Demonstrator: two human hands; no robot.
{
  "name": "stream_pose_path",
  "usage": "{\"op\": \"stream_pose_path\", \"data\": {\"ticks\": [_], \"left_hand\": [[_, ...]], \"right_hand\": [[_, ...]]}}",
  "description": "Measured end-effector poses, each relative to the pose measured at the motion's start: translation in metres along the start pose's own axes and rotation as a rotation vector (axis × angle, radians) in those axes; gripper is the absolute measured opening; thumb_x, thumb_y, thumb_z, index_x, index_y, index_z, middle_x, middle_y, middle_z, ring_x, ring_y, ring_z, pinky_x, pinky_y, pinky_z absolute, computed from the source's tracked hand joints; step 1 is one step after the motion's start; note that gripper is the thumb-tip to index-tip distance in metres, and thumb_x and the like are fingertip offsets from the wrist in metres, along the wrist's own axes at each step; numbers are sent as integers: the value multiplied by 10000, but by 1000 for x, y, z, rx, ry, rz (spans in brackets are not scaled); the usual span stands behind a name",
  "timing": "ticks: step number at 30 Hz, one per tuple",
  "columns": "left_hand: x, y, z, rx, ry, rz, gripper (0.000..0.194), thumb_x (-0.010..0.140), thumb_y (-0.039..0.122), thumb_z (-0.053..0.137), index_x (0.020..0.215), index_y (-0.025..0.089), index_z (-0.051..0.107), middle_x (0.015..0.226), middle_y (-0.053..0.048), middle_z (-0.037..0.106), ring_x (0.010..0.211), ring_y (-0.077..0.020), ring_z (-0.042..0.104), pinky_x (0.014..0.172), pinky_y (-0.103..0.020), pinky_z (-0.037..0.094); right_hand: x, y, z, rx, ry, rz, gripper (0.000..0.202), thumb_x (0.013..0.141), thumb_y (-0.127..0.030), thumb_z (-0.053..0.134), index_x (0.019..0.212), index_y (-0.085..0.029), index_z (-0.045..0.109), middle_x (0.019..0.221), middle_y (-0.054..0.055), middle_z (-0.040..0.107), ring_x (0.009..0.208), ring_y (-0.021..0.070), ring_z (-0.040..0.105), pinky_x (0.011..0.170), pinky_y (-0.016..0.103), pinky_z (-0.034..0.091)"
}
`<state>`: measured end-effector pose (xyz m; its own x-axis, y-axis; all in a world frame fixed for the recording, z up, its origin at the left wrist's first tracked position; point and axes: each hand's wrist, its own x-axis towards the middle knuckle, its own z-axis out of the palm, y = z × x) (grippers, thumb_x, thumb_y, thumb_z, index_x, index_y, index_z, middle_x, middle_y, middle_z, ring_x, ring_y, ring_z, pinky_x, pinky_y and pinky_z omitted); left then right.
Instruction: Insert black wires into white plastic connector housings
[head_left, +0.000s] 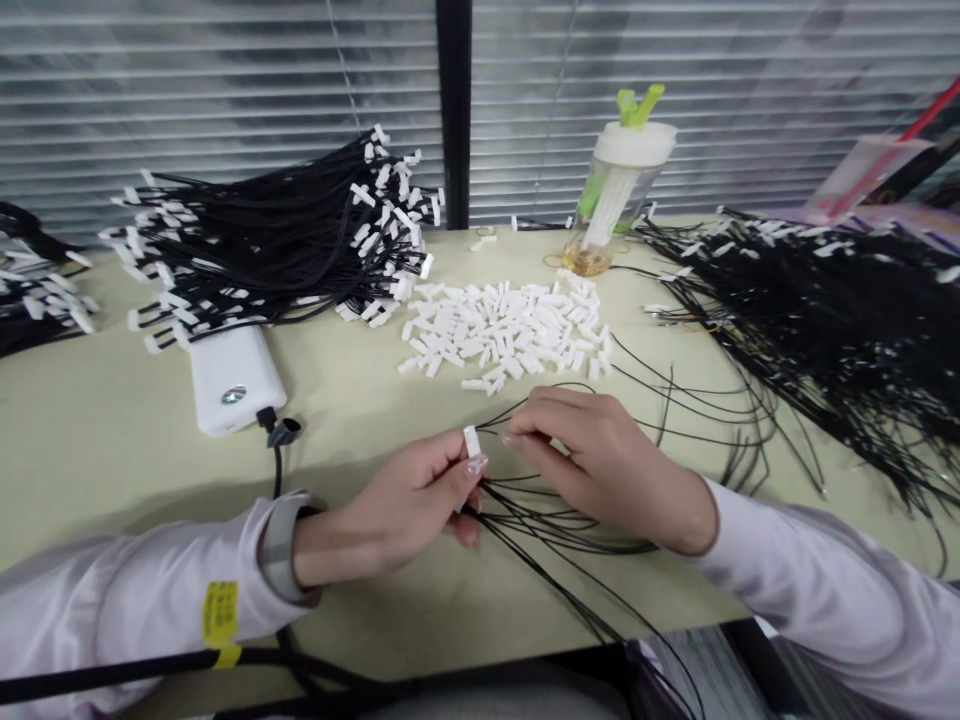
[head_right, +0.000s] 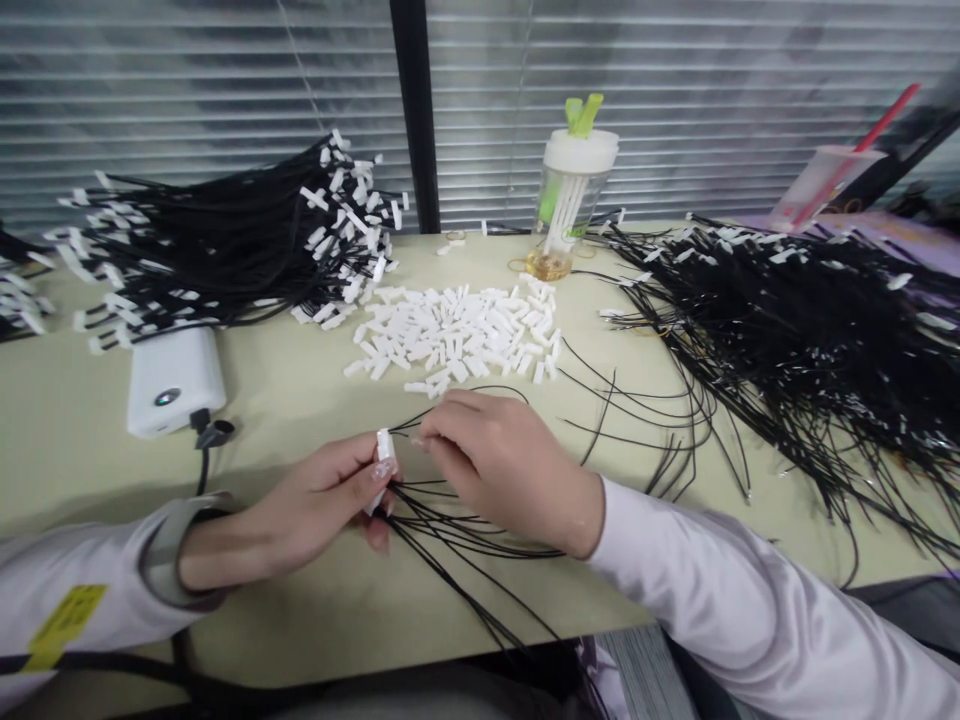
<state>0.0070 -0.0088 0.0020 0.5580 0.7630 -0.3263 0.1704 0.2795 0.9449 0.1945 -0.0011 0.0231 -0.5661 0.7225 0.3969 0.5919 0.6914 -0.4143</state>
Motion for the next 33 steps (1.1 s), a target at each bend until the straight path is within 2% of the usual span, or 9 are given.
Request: {"op": "stream_pose_path", "data": {"ticks": [6,8,10,12,14,16,20,22,33], "left_hand": [[8,-8,-2,-278,173,57,192,822,349,458,773,164,446,643,53,494,473,-75,564,528,-262,504],[10,-9,-2,-328,204,57,183,824,330,464,764,158,444,642,52,501,476,-76,571,541,-272,512],[10,-10,-2,-346,213,57,178,825,319,466,760,155,446,648,51,507,483,-77,580,554,-275,515],[10,-10,-2,-339,206,59,179,824,322,470,766,154,452,656,49,513,492,-77,587,565,-273,518],[10,-10,-3,-323,188,67,186,822,334,473,774,156,458,670,46,519,509,-78,595,574,-267,518],[9,-10,-2,-299,164,70,194,818,347,478,779,158,460,678,46,520,525,-80,600,582,-263,517],[6,-7,-1,-243,134,49,204,808,356,485,764,160,452,667,56,496,530,-79,599,579,-248,505],[5,-5,0,-213,127,44,206,806,353,484,745,160,444,661,62,481,531,-76,594,571,-237,495],[4,-4,1,-110,108,29,205,827,362,433,749,173,426,684,52,474,560,-92,596,602,-261,488]], "right_hand": [[2,20,-38,-201,178,242,162,783,-325,518,778,-162,521,722,19,550,652,111,492,602,232,376],[-2,32,-51,-261,23,323,251,813,-365,463,665,-169,513,611,1,528,558,98,462,543,230,346],[-6,42,-56,-260,-242,324,334,832,-379,423,583,-169,498,532,-13,497,490,85,422,505,228,312],[-9,43,-54,-167,-495,251,340,843,-351,408,573,-168,502,517,-20,492,471,76,406,488,219,293],[-8,35,-45,-27,-627,155,321,856,-314,389,595,-169,507,532,-29,492,483,69,404,485,207,288],[-5,21,-32,78,-597,94,310,870,-279,363,622,-169,514,547,-34,491,502,65,407,499,198,293],[1,-1,-9,120,-322,83,236,864,-213,377,755,-165,580,640,-14,561,579,70,465,576,200,328],[2,-5,-3,98,-263,65,210,850,-193,403,779,-160,598,672,-1,581,622,79,488,605,205,339],[0,-10,-1,-170,-303,-3,241,851,-197,368,728,-150,571,695,28,557,663,123,489,613,253,350]]}}
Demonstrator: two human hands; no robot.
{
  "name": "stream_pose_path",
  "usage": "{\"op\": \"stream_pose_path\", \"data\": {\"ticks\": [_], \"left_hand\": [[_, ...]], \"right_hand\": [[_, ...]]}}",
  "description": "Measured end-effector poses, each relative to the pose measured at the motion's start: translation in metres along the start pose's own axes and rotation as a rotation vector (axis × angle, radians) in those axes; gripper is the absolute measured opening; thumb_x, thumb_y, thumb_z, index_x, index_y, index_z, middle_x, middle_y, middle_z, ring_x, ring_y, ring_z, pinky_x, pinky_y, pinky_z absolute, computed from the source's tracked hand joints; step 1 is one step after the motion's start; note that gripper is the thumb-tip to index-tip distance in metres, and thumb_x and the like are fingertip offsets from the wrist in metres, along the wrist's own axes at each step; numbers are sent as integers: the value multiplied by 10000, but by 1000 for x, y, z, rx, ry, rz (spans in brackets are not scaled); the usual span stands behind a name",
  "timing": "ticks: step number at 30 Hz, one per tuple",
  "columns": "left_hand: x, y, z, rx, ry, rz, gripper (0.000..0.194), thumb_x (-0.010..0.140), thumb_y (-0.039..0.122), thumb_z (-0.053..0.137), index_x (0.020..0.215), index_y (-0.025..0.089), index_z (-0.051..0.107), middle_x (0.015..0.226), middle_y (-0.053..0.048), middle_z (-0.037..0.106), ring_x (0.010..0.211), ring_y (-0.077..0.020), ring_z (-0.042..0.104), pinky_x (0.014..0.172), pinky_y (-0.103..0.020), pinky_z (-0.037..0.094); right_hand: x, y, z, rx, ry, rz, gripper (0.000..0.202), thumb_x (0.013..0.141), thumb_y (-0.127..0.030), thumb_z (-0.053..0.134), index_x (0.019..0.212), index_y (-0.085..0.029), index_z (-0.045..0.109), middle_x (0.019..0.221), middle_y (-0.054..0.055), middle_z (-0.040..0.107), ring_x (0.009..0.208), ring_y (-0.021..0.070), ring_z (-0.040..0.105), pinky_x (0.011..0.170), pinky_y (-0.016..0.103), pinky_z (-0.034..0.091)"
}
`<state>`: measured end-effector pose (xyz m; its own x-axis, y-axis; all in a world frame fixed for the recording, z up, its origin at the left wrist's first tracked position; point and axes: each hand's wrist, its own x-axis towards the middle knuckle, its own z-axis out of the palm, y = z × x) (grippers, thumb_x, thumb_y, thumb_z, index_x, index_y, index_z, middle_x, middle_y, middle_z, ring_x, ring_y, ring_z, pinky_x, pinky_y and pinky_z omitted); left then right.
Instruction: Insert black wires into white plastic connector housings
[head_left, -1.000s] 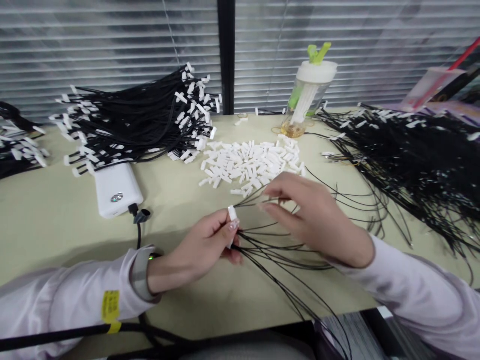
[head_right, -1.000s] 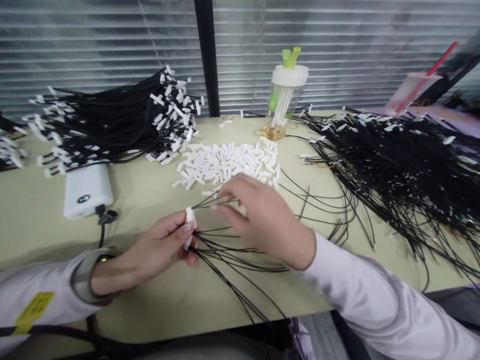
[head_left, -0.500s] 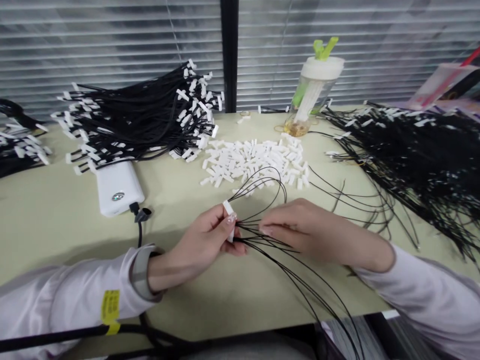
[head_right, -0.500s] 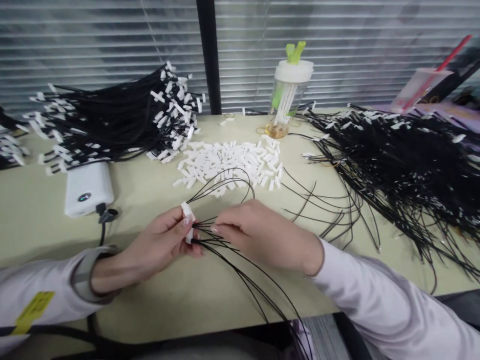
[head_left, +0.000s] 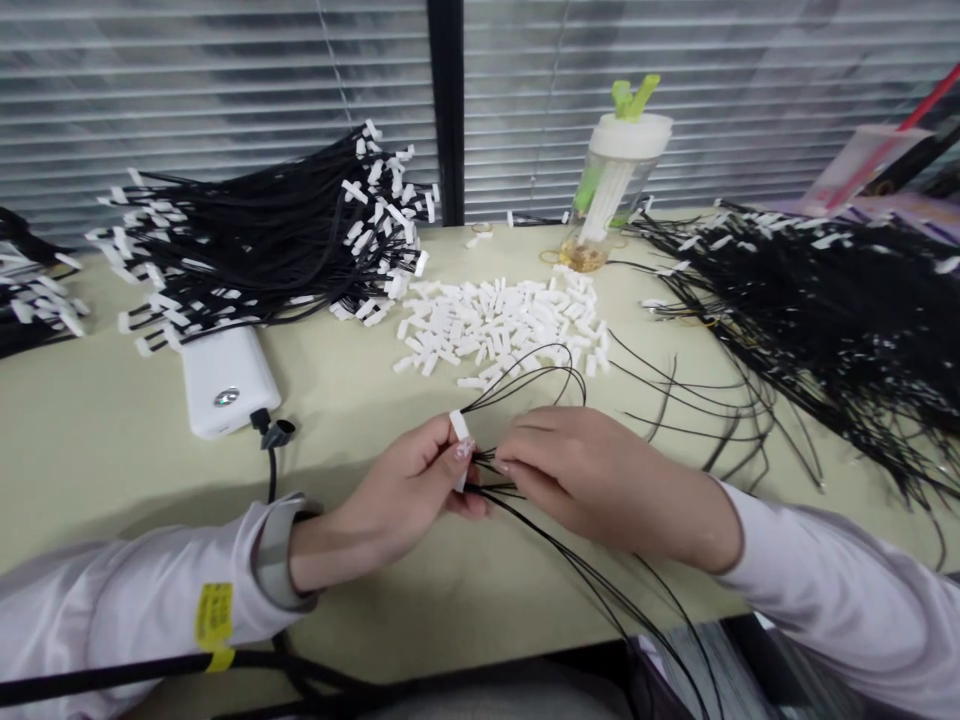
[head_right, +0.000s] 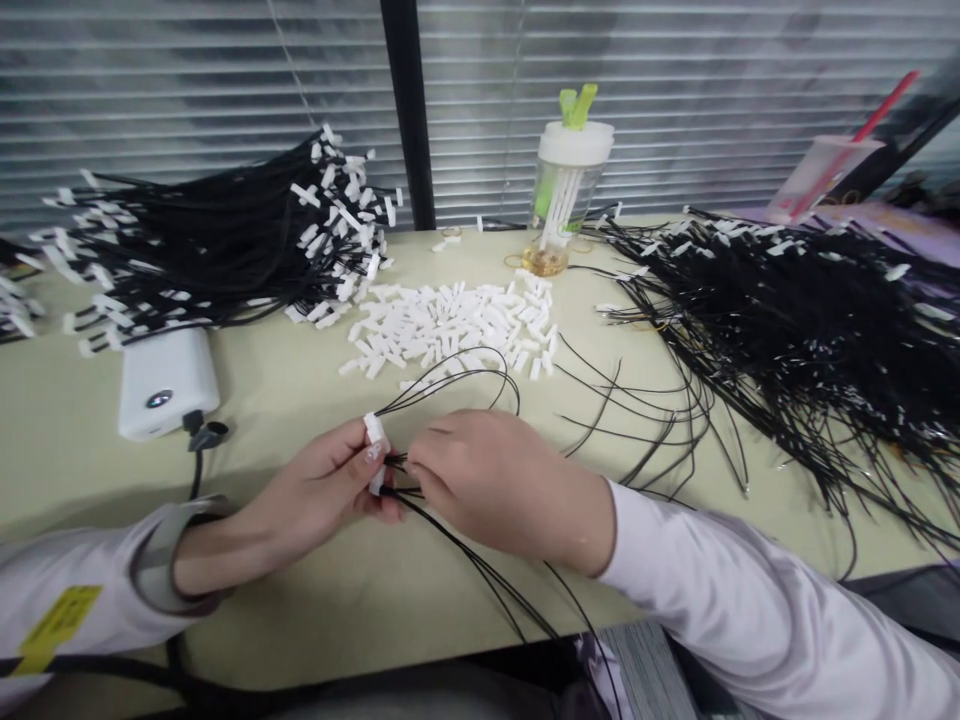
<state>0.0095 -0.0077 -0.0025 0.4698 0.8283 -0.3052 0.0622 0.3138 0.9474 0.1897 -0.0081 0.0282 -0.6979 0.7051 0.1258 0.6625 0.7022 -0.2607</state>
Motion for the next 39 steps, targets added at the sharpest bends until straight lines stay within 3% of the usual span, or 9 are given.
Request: {"op": "stream_pose_path", "data": {"ticks": [9,11,15,18,21,24,31,35,39], "left_hand": [[0,2,1,68,-16,14,205,847,332,401,737,161,428,665,47,466,528,-70,566,542,-217,464],[2,1,0,24,-10,-12,199,845,334,406,752,159,427,662,49,468,510,-68,562,544,-233,475],[4,1,0,-25,-13,-38,175,839,318,418,767,159,427,661,52,471,508,-68,566,559,-251,488],[4,2,0,-23,-17,-42,171,833,321,429,770,161,431,652,54,475,506,-68,564,556,-248,488],[3,3,0,-29,-16,-40,187,822,340,445,761,162,435,651,51,481,508,-72,565,555,-252,490],[3,1,-1,-44,-23,-36,205,812,355,460,748,162,436,654,49,485,511,-73,564,564,-263,497],[4,0,-2,-45,-30,-26,214,817,366,454,758,162,432,650,52,479,499,-73,562,535,-242,479],[4,0,-3,-47,-56,-22,210,827,364,443,755,166,428,663,53,473,510,-69,562,546,-238,473],[3,0,-2,-40,-67,-25,202,830,359,439,766,168,429,667,53,473,515,-67,567,538,-222,462]], "right_hand": [[-9,21,-21,-188,36,134,146,704,-165,501,583,-190,577,517,-17,528,500,100,449,507,247,301],[-15,38,-35,-165,197,315,130,692,-184,535,600,-198,626,466,-23,529,444,86,440,493,246,316],[-23,67,-56,91,735,631,161,685,-197,589,811,-152,676,665,53,638,558,122,552,518,262,396],[-22,74,-60,460,1050,547,274,736,-198,557,996,-132,615,930,118,616,750,158,597,617,302,458],[-20,71,-60,603,1196,397,229,828,-187,429,1006,-172,572,1026,104,561,795,122,582,667,300,462],[-17,62,-54,633,1127,344,374,819,-122,434,1165,-266,423,826,23,568,642,77,551,602,254,456],[-5,21,-14,413,388,254,463,791,-123,477,1215,-195,306,682,-30,611,601,99,556,624,238,438],[-2,14,-8,292,311,152,125,804,-145,474,892,-198,546,682,-38,599,605,69,526,595,187,389],[-1,18,-8,272,349,133,101,803,-207,506,743,-178,581,683,-20,589,613,70,506,588,184,370]]}}
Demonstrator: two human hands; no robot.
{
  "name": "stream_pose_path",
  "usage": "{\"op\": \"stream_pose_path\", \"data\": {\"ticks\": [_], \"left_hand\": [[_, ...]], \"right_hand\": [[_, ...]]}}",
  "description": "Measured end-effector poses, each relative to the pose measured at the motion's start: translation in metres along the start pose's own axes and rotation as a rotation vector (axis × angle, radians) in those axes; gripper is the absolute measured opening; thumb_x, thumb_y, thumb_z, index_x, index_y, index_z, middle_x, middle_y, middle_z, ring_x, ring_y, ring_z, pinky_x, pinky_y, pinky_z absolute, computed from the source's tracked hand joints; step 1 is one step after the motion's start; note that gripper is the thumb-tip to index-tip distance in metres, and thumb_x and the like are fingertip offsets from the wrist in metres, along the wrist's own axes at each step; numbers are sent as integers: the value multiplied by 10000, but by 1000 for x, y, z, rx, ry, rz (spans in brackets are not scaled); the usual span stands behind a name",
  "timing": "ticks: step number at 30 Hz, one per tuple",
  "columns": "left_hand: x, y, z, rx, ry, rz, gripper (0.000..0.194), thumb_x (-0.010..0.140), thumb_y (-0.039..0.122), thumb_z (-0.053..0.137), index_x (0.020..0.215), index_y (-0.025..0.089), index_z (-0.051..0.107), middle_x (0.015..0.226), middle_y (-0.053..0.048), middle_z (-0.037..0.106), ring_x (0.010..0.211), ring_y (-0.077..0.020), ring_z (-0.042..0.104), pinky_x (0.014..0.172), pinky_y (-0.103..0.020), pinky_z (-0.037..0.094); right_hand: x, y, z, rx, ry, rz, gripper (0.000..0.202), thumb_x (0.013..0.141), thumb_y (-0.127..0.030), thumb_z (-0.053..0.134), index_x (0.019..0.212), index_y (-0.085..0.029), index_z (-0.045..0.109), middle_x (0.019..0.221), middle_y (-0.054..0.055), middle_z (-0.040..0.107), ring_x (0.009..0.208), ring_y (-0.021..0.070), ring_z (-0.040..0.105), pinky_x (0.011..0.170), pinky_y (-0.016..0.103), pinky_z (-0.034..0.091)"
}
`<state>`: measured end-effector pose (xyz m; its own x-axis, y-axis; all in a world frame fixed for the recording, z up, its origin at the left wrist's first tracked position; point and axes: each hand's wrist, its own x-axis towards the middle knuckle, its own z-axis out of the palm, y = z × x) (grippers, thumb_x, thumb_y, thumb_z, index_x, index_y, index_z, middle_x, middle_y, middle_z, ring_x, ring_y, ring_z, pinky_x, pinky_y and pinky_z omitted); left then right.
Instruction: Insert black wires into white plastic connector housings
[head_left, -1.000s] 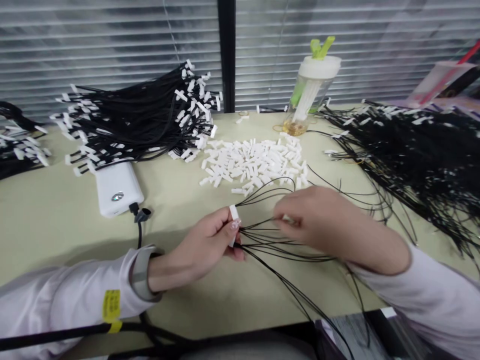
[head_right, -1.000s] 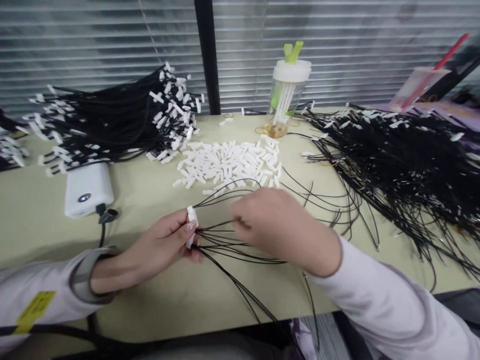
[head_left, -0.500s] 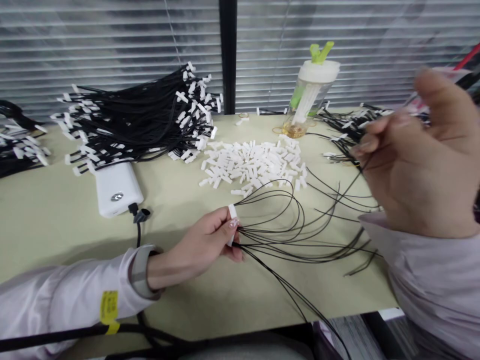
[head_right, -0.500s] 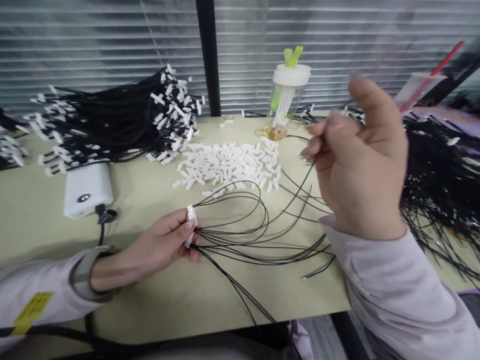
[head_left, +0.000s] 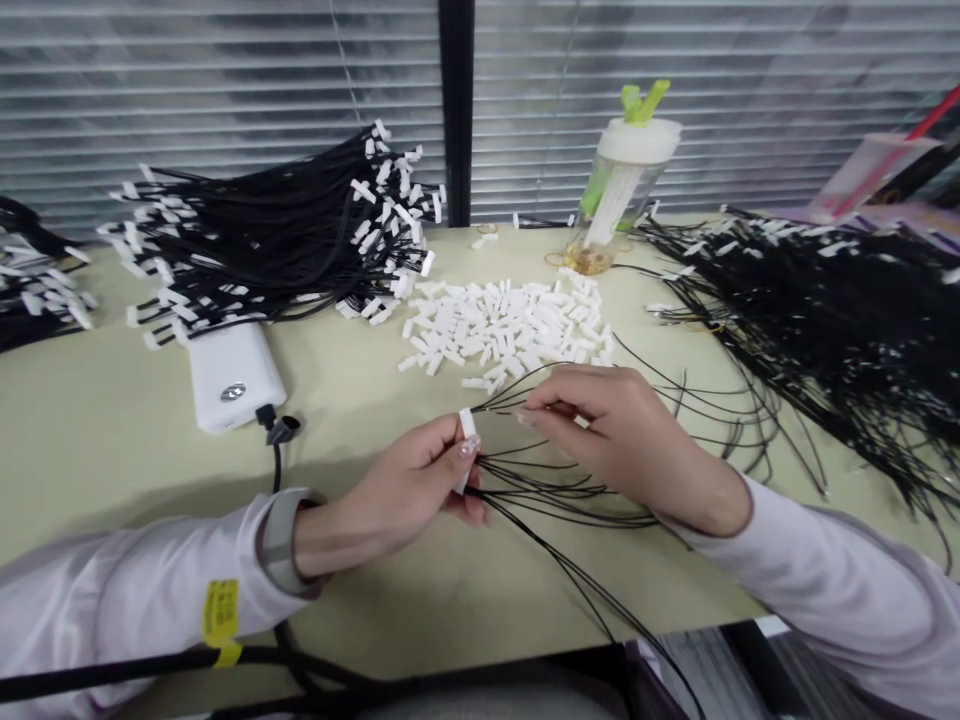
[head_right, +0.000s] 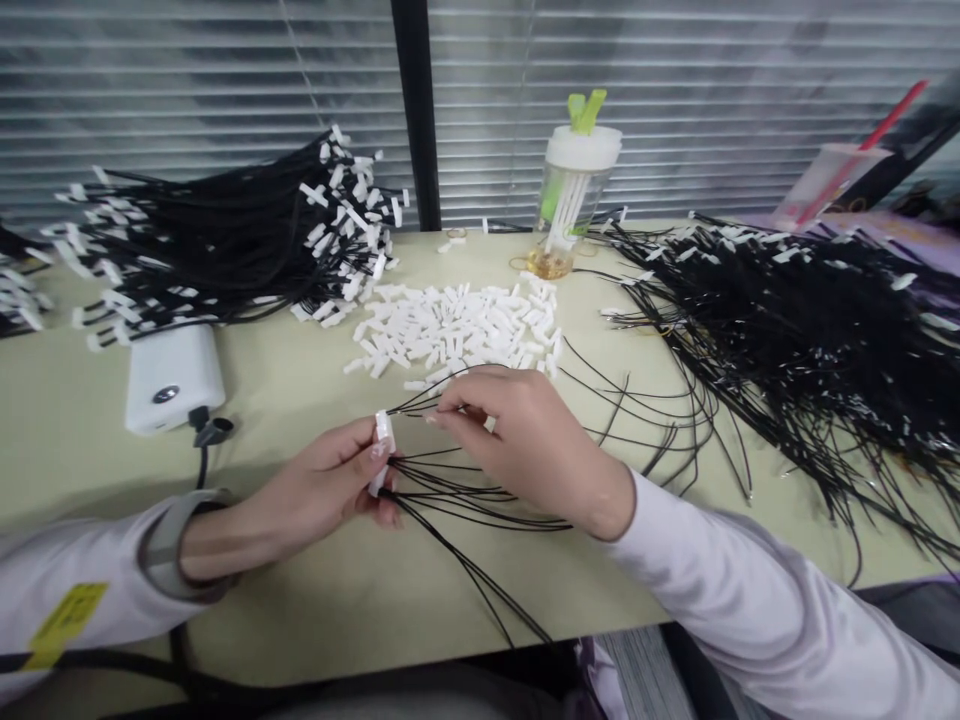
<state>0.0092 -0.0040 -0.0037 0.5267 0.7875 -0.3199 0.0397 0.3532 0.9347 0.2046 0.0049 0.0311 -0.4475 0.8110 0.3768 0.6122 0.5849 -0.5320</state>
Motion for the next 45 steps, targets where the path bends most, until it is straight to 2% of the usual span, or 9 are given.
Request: {"op": "stream_pose_path", "data": {"ticks": [10,21,31,41,45], "left_hand": [[-3,6,2,88,-17,-33,187,824,342,436,737,178,426,641,64,453,496,-63,551,528,-214,461],[-4,6,3,108,-33,-41,178,834,320,413,737,171,420,649,63,453,503,-61,552,534,-212,463],[-6,11,6,186,-30,-49,174,832,300,394,727,163,412,644,64,442,510,-59,542,535,-214,473],[-8,5,5,276,-53,3,222,827,354,398,712,166,430,656,40,463,531,-92,560,509,-232,473],[-6,4,5,197,-6,21,217,814,345,439,696,163,438,644,42,465,519,-87,564,520,-227,483]], "right_hand": [[2,-2,7,-49,-79,-37,99,780,-126,493,728,-161,570,694,-12,582,638,81,489,617,197,351],[2,-1,6,-67,-119,-49,111,800,-156,473,719,-156,549,669,-4,548,627,88,464,604,203,329],[5,-1,8,57,-143,89,220,848,-217,412,648,-155,478,584,-39,463,554,54,400,547,174,305],[0,-10,23,-33,-81,86,227,849,-209,399,630,-161,431,580,-34,464,562,65,401,540,196,284],[3,-10,17,-39,-50,48,142,836,-199,427,720,-171,503,659,-21,533,620,77,460,586,196,326]]}}
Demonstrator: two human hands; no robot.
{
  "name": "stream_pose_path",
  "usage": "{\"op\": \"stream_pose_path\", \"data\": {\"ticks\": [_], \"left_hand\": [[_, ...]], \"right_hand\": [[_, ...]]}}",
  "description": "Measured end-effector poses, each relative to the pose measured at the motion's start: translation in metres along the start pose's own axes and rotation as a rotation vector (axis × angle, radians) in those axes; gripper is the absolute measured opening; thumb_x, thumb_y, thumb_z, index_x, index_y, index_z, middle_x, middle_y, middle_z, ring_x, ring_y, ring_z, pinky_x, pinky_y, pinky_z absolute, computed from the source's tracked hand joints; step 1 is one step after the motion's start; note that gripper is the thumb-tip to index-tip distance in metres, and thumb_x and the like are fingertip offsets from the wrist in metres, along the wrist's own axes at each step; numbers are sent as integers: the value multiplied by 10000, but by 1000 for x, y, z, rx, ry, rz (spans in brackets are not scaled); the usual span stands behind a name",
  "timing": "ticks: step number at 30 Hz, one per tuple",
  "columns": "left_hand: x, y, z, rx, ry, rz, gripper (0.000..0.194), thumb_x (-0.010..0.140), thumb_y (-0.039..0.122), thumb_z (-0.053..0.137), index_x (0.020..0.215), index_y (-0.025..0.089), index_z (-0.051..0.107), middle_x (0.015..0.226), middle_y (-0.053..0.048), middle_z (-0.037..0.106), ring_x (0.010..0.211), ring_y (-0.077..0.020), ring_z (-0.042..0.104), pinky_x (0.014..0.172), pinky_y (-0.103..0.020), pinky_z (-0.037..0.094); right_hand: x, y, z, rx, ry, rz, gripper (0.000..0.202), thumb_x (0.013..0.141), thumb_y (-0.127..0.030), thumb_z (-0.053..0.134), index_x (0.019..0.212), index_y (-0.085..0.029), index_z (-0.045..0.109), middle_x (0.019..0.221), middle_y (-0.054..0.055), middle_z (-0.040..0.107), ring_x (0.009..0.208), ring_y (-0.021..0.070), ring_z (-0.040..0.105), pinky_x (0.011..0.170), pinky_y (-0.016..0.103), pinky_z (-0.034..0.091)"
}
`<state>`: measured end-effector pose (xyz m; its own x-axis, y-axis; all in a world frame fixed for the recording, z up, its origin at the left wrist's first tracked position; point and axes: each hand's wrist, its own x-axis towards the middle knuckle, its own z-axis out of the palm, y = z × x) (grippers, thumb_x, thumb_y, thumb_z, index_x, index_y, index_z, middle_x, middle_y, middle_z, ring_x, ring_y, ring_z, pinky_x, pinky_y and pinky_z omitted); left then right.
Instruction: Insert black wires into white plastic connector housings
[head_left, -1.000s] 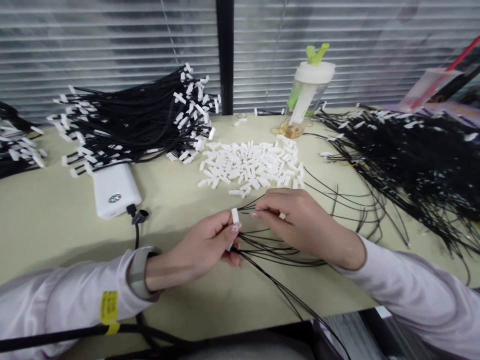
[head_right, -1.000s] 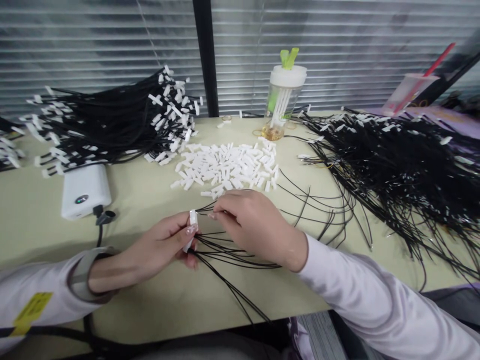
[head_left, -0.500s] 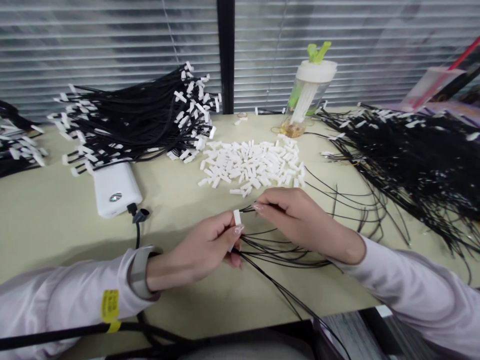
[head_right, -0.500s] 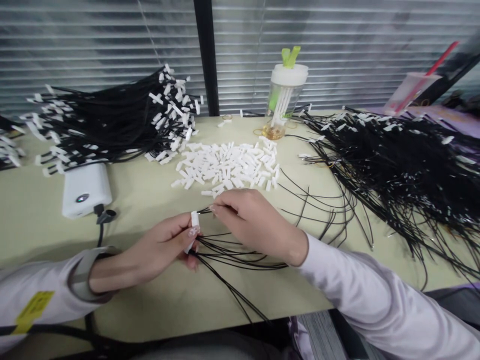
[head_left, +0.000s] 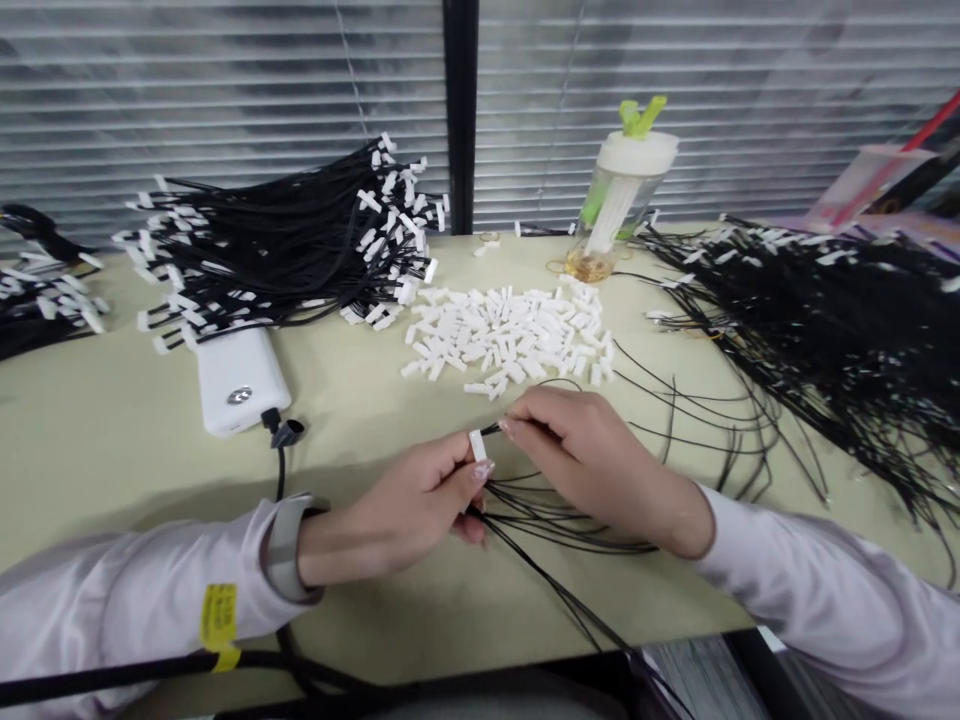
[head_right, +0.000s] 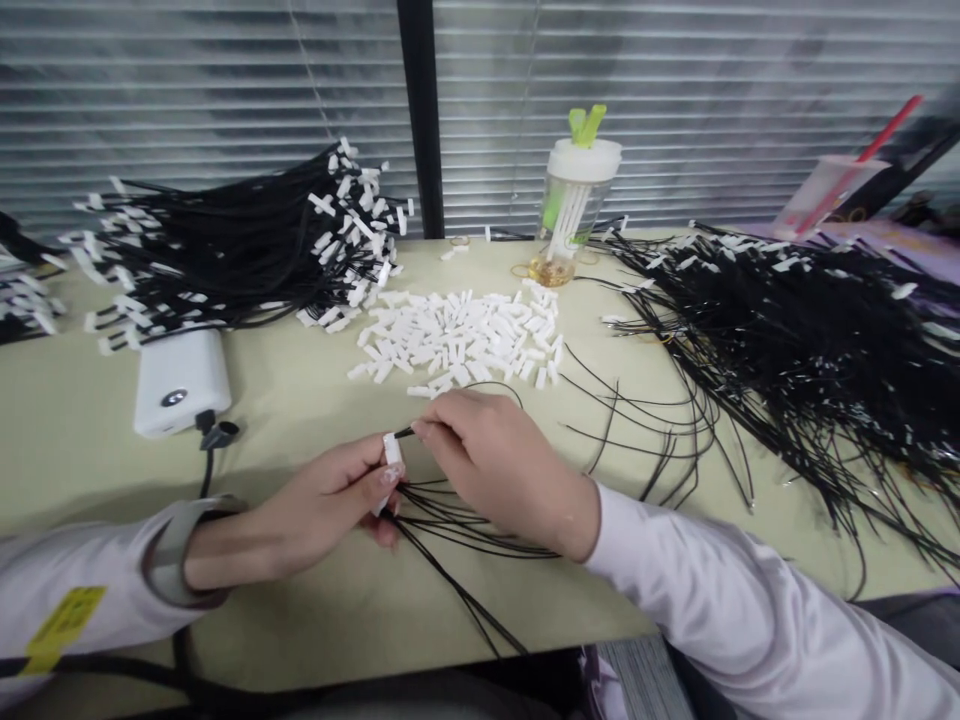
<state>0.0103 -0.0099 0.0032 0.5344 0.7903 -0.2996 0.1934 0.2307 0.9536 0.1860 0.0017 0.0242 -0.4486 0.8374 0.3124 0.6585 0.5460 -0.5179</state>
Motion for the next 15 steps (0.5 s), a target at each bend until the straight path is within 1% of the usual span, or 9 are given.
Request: {"op": "stream_pose_path", "data": {"ticks": [3,4,5,6,8,10,12,13,15], "left_hand": [[3,-6,-1,-157,109,24,201,815,350,449,738,165,446,656,47,481,510,-75,571,538,-229,501],[4,-8,-2,-207,144,32,199,816,358,452,761,167,449,666,48,489,512,-74,578,540,-230,506],[5,-11,-2,-246,170,38,198,816,364,456,781,169,452,678,47,499,522,-76,588,544,-231,512],[6,-12,-3,-267,192,45,198,813,367,465,792,170,455,690,46,505,534,-78,599,545,-227,516],[7,-14,-5,-275,225,52,196,809,364,482,795,169,462,705,47,509,557,-81,613,549,-220,523],[7,-12,-5,-264,249,51,195,810,362,483,789,169,464,702,53,505,561,-79,618,550,-217,528],[6,-9,-4,-249,264,43,194,814,363,473,787,172,462,694,58,497,550,-80,618,538,-222,533],[6,-6,-3,-236,270,39,196,816,365,467,783,172,460,691,59,494,538,-81,616,520,-223,531],[5,-2,0,-198,271,30,200,814,365,464,765,171,454,676,60,487,504,-80,604,469,-213,515]], "right_hand": [[4,10,-19,-67,152,33,97,822,-236,457,856,-173,522,791,14,571,700,101,499,635,211,360],[5,16,-28,-124,192,72,111,824,-255,453,845,-169,520,788,23,570,693,107,499,630,219,361],[5,22,-36,-193,189,115,141,831,-277,439,790,-167,519,742,24,564,656,110,491,610,226,355],[4,28,-44,-260,131,154,203,839,-299,421,711,-168,509,675,18,551,606,107,474,581,231,341],[1,38,-56,-338,-124,187,319,849,-324,390,584,-166,474,564,3,514,519,94,430,529,234,303],[-4,42,-60,-306,-437,154,344,846,-312,389,546,-161,461,520,-14,490,479,78,396,494,222,275],[-8,38,-57,-205,-639,73,306,841,-272,393,565,-160,463,522,-32,470,476,64,375,481,205,263],[-9,33,-53,-153,-679,28,290,842,-250,387,575,-160,459,521,-38,455,478,59,363,481,200,259],[-9,21,-42,-71,-624,-44,270,846,-221,374,598,-158,458,530,-44,436,492,53,352,499,194,261]]}}
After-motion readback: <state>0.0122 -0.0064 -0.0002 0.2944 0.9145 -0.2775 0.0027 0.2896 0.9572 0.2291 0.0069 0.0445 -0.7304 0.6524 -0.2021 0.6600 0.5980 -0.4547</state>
